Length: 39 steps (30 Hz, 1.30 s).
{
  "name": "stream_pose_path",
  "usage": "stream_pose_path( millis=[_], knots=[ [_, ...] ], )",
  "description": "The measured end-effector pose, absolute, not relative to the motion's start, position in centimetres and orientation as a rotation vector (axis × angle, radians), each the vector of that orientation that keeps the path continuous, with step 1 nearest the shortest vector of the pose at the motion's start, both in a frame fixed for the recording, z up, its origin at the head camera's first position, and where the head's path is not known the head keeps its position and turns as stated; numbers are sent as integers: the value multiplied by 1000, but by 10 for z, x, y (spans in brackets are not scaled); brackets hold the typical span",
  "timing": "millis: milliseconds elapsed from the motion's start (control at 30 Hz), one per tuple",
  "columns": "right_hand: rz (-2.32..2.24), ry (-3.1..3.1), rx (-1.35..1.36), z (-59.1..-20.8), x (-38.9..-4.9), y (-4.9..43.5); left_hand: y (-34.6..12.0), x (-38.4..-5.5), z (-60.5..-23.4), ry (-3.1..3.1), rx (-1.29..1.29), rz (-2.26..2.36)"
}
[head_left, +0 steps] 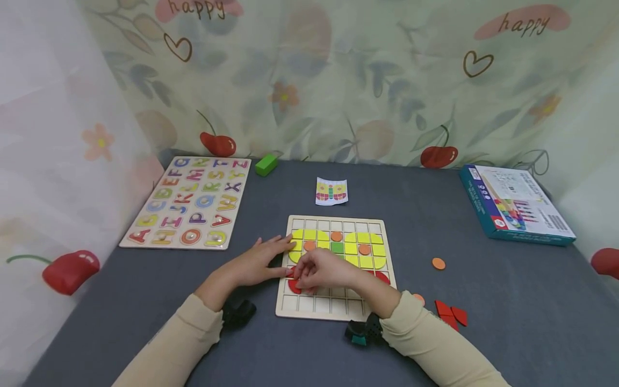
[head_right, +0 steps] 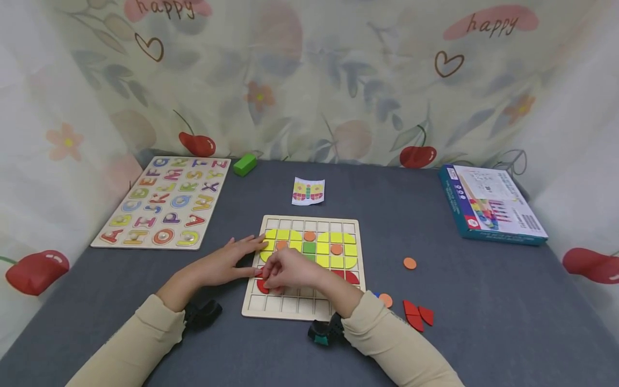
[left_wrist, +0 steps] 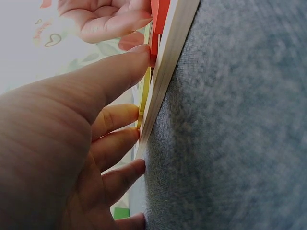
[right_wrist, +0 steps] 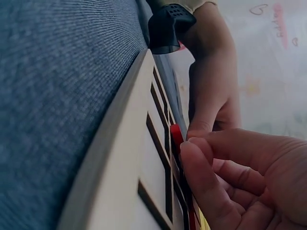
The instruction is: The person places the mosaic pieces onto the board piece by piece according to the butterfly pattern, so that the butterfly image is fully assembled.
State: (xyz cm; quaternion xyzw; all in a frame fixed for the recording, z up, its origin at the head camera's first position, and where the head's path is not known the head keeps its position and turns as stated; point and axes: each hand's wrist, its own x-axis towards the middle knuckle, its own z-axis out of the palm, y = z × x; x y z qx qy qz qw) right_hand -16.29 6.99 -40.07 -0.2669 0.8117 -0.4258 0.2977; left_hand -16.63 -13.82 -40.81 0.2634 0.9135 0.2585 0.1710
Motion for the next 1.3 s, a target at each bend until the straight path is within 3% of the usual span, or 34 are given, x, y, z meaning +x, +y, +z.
stream_pose_path(
  millis=[400,1300],
  knots=[
    [-1101,2255,-841,-405,-160,65,-138,-166,-408,2599,741,723],
    [-1072,2347,-792,-403,-153,58,-137,-167,-410,2612,762,709]
  ],
)
